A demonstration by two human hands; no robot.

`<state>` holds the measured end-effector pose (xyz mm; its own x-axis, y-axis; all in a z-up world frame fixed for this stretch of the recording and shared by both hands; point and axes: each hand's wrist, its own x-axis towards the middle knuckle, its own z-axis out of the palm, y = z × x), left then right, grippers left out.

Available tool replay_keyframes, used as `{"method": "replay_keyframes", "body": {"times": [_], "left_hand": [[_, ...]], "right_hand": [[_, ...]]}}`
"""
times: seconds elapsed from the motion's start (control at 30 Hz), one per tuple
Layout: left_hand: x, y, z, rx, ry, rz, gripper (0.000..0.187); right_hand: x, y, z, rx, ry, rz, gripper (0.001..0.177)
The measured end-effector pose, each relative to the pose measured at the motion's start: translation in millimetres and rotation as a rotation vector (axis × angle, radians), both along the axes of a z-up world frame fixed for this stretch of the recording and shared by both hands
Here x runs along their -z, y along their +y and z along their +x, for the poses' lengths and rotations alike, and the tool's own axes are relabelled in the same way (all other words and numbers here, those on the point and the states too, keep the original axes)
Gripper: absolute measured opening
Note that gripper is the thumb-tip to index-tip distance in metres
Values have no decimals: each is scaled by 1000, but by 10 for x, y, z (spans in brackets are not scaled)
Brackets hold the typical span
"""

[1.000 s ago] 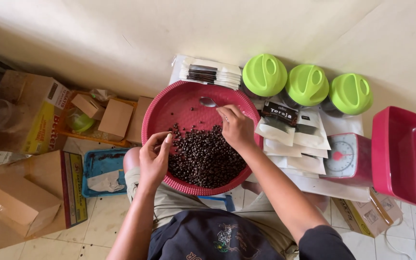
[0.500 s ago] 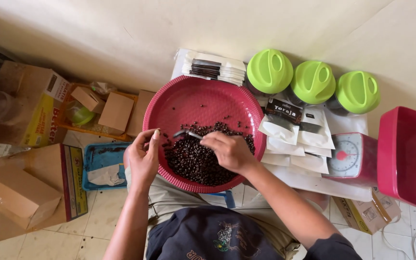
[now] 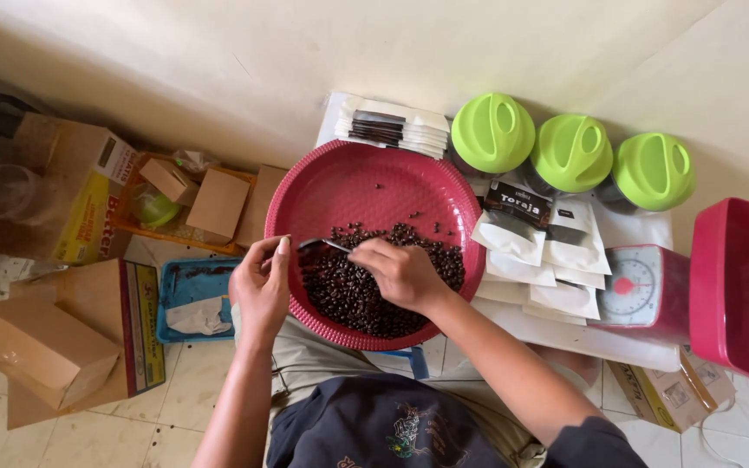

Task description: Sort coffee beans by hand and with a spoon to remove defects from a tray

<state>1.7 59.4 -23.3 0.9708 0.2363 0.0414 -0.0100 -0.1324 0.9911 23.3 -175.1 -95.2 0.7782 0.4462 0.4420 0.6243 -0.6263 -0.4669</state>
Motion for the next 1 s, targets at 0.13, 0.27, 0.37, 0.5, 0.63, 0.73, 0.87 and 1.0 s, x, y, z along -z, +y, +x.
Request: {"method": "replay_keyframes", "body": {"times": [0.13, 0.27, 0.37, 0.5, 0.63, 0.73, 0.87, 1.0], "left_hand": [[212, 32, 47, 10, 3, -4, 17], [243, -112, 137, 34, -76, 137, 17], [323, -194, 209, 94, -112, 210, 22], [360, -231, 294, 139, -94, 282, 30], [409, -211, 309, 157, -70, 272, 32], [504, -222, 291, 178, -18, 314, 34], [626, -286, 262, 224, 16, 460, 42], [922, -347, 312, 275, 42, 668, 58]], "right_hand": [[-194, -254, -65, 72, -87, 0, 15], [7, -573, 250, 273, -179, -23, 18], [-7, -631, 339, 373, -152, -51, 19], [-32, -542, 136, 210, -123, 13, 15], [-181, -456, -382, 153, -50, 64, 15], [-198, -595, -660, 233, -52, 49, 13], [-167, -883, -783, 435, -106, 82, 18], [-138, -1154, -829, 629, -268, -79, 15]]}}
